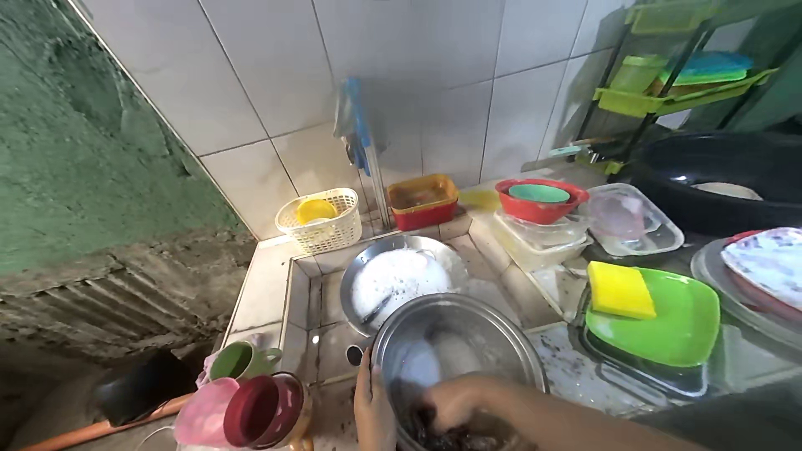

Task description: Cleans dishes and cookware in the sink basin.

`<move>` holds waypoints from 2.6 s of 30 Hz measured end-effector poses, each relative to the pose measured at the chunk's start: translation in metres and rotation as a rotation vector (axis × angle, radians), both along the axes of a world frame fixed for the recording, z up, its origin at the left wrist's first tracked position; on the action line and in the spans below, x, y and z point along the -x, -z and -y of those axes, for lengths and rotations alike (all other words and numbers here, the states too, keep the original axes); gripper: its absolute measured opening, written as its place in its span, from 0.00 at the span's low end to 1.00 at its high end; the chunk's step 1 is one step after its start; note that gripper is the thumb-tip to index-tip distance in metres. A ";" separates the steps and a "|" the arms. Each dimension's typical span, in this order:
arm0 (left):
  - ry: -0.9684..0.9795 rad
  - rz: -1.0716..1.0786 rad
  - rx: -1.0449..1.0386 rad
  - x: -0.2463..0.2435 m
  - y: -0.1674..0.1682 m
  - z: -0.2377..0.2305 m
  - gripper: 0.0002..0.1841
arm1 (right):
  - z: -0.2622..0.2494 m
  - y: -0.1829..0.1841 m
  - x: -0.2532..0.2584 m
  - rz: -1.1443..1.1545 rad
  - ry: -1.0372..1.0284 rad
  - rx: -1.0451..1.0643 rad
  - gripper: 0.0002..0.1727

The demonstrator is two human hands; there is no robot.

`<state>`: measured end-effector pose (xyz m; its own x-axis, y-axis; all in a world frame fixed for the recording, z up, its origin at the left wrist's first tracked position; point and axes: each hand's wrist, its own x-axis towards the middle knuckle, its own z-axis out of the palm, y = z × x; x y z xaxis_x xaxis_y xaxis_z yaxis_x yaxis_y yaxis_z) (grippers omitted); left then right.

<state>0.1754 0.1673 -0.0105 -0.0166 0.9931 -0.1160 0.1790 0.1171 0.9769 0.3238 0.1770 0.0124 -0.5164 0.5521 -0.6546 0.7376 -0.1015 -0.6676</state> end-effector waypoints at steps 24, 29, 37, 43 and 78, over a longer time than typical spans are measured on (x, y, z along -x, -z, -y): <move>0.253 -0.469 -0.063 0.007 -0.021 -0.032 0.25 | 0.033 -0.017 0.006 0.558 -0.315 -0.213 0.15; 0.189 -0.384 -0.142 0.012 -0.007 -0.013 0.28 | 0.003 0.014 0.022 0.224 0.097 -0.373 0.19; 0.153 -0.375 -0.025 0.035 -0.016 0.054 0.43 | -0.040 0.015 0.035 0.251 0.950 -0.302 0.26; 0.240 -0.430 -0.087 0.054 -0.006 -0.011 0.38 | -0.014 0.014 0.032 0.202 -0.130 -0.359 0.18; 0.366 -0.671 -0.121 0.049 -0.020 -0.041 0.31 | -0.002 -0.006 0.018 0.306 -0.381 -0.180 0.17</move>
<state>0.1263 0.2088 0.0097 0.2863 0.9542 -0.0875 0.7440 -0.1638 0.6478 0.3060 0.1788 0.0184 -0.5028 0.4795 -0.7192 0.8638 0.3089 -0.3980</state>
